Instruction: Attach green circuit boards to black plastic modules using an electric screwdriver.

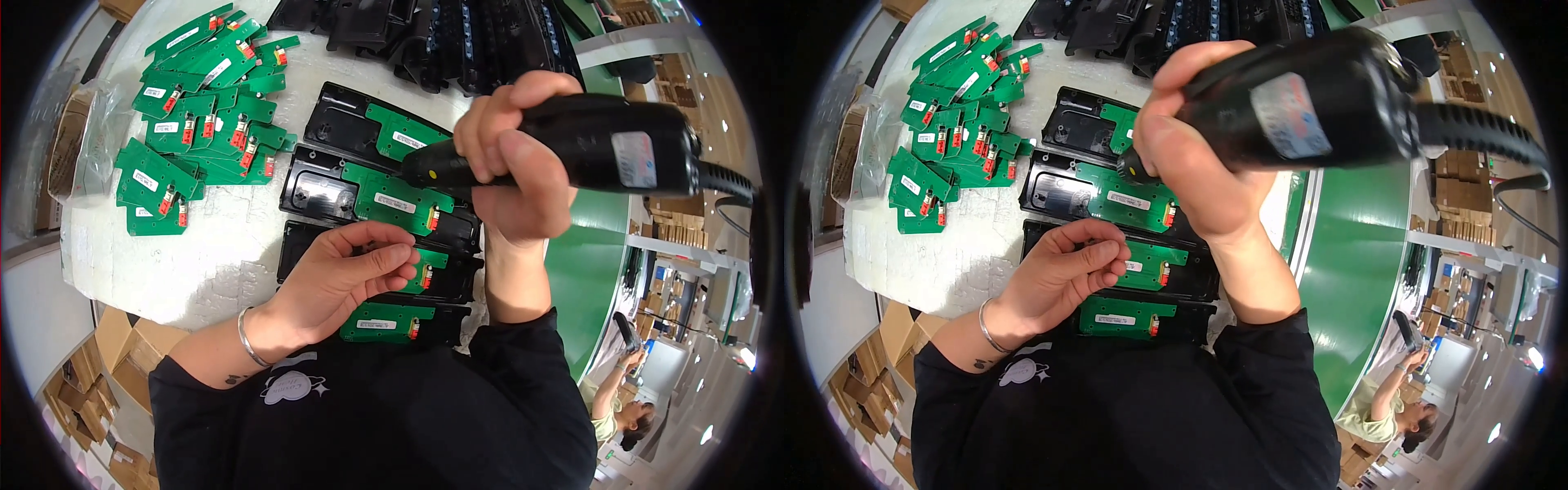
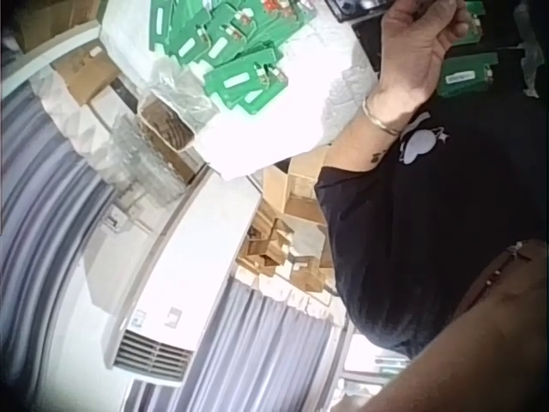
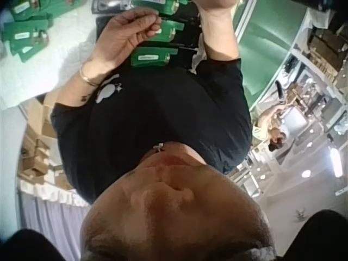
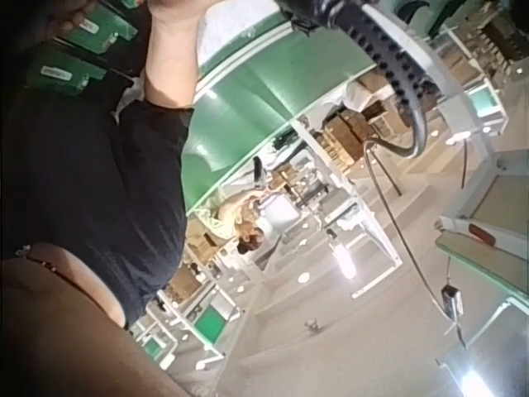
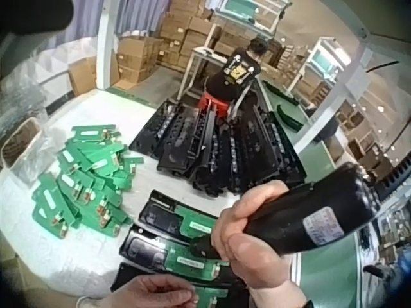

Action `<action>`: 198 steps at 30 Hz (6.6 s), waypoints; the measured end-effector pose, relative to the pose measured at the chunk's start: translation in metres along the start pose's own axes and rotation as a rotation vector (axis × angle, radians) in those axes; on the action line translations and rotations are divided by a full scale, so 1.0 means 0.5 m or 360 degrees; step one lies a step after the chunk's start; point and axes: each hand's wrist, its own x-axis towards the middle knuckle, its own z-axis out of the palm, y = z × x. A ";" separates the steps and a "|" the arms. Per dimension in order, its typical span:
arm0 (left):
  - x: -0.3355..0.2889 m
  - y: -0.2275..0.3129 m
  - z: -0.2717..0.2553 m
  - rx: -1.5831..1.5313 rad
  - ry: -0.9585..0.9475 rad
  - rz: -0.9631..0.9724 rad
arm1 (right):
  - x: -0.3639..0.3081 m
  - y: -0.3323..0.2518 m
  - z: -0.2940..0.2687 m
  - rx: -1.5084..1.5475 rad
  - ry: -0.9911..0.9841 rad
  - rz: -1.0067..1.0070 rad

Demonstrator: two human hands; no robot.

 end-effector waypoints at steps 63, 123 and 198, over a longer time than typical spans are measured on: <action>-0.026 -0.005 -0.030 0.0094 -0.0112 0.0088 | -0.032 0.031 -0.012 -0.0004 -0.0126 0.0007; -0.045 0.006 -0.030 -0.0363 0.0098 0.0265 | -0.011 -0.100 0.060 0.0353 -0.0503 -0.0175; -0.022 -0.058 -0.022 -0.0358 -0.0255 -0.0069 | -0.125 -0.154 -0.019 0.0506 -0.0412 -0.0357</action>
